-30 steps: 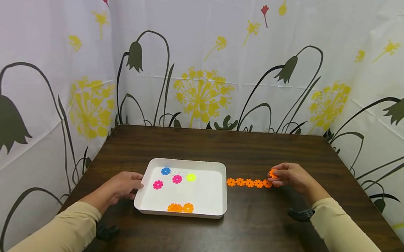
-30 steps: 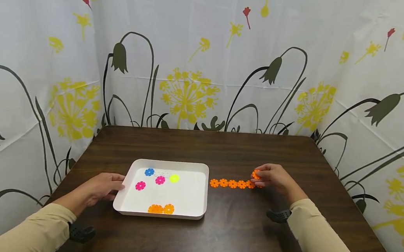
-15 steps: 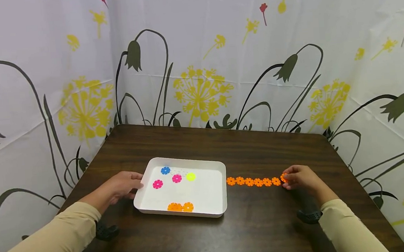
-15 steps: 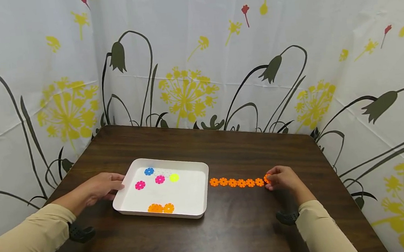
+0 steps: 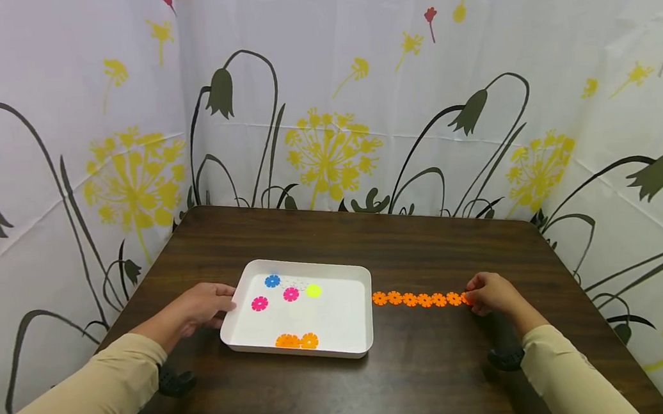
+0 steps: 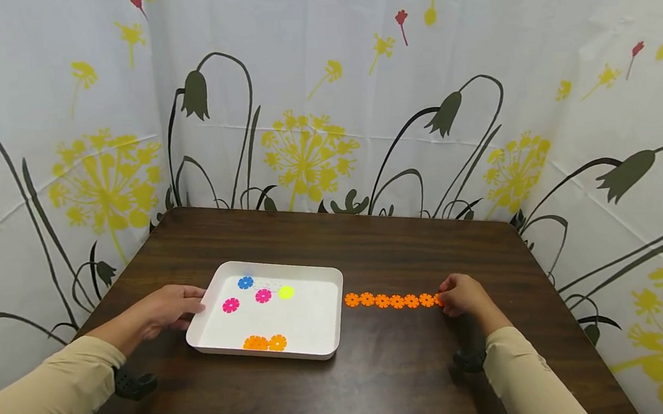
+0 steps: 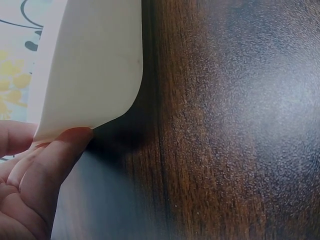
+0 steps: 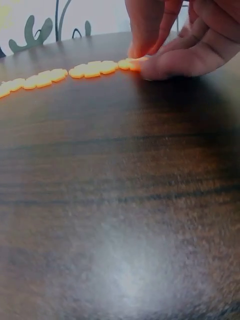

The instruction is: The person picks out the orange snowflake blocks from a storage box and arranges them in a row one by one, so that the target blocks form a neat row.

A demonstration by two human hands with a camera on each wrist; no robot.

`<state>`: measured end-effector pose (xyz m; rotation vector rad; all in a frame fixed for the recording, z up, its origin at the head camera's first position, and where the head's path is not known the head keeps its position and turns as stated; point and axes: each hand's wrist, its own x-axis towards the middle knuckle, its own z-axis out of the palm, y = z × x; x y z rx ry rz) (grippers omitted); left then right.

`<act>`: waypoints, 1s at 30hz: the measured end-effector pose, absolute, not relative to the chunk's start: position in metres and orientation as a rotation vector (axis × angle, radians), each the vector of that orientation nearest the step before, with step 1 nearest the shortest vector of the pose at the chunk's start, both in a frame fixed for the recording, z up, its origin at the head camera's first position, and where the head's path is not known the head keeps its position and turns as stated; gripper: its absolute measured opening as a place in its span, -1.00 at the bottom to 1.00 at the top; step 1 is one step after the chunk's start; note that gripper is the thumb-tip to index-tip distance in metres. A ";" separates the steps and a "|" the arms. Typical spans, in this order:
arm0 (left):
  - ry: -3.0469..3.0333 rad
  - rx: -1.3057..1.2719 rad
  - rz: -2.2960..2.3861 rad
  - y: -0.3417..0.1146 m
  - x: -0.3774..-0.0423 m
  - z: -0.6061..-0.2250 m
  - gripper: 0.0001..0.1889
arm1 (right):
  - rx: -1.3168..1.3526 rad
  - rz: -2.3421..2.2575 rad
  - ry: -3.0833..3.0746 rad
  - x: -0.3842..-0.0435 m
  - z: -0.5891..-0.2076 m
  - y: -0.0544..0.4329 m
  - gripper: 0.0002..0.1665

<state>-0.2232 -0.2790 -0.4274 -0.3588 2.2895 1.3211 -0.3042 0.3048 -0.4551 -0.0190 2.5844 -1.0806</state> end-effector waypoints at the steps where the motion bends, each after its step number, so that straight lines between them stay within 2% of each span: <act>1: 2.289 -0.354 1.321 -0.279 -0.223 -0.427 -0.48 | -0.024 -1.054 2.607 -0.304 -0.454 0.304 -0.74; 4: 2.293 -0.345 1.322 -0.278 -0.224 -0.426 -0.49 | -0.048 -1.077 2.617 -0.307 -0.448 0.301 -0.68; 10: 2.300 -0.314 1.337 -0.278 -0.223 -0.427 -0.51 | -0.071 -1.489 2.218 -0.319 -0.427 0.280 -0.45; 20: 2.292 -0.306 1.347 -0.278 -0.223 -0.427 -0.51 | -0.292 -1.498 1.947 -0.324 -0.396 0.189 -0.58; 30: 2.306 -0.308 1.337 -0.278 -0.222 -0.427 -0.51 | -0.320 -1.356 1.947 -0.315 -0.402 0.108 -0.58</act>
